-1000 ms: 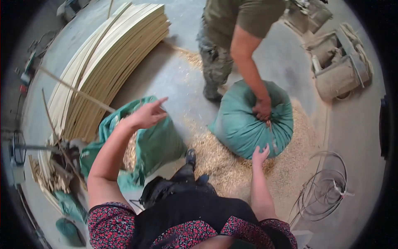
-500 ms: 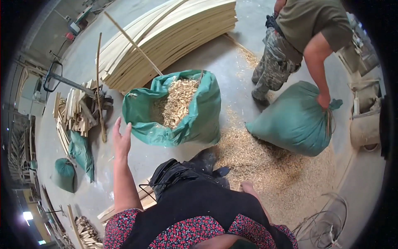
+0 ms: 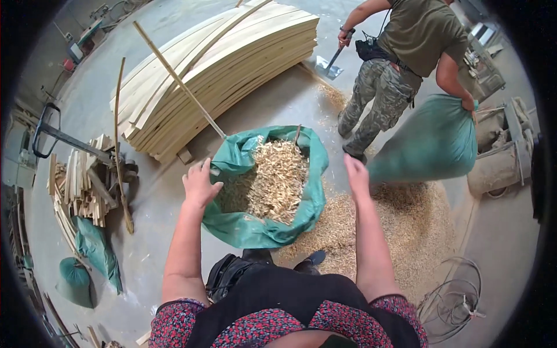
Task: Assisting a colleague by holding a large bag while they shovel wood shavings from the floor in a wood processing area.
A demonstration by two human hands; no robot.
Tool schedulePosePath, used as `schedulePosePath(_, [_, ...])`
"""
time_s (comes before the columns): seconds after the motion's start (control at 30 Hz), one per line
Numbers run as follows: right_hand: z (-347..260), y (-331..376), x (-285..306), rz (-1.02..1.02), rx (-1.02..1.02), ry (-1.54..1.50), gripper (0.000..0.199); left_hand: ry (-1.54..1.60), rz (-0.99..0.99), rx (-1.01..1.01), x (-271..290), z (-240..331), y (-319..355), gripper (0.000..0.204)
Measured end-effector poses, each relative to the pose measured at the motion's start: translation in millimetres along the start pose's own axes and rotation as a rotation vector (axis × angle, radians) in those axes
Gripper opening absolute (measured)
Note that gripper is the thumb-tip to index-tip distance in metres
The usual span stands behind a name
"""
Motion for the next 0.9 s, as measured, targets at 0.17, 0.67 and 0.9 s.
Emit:
schedulePosePath(0.17, [44.2, -86.8, -74.2, -0.076, -0.177, 0.653, 0.05, 0.348, 0.007, -0.121, -42.1, -34.9, -20.2, 0.026])
schedulePosePath(0.67, [112.8, -29.4, 61.7, 0.44, -0.115, 0.592, 0.021, 1.062, 0.063, 0.386, -91.8, -140.5, -5.4, 0.022])
schedulePosePath(0.9, [79.7, 36.3, -15.0, 0.094, -0.135, 0.16, 0.091, 0.976, -0.306, 0.397, -81.4, -111.8, 12.9, 0.049])
Point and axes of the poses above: each hand's wrist, its own y-axis away from the middle knuckle, its own x-axis out of the back of the hand, z = x × y, the point moved 1 cm from there along -y, towards the middle knuckle, and after that the axes turned 8 degrees about -y, right-handed, at the moved point
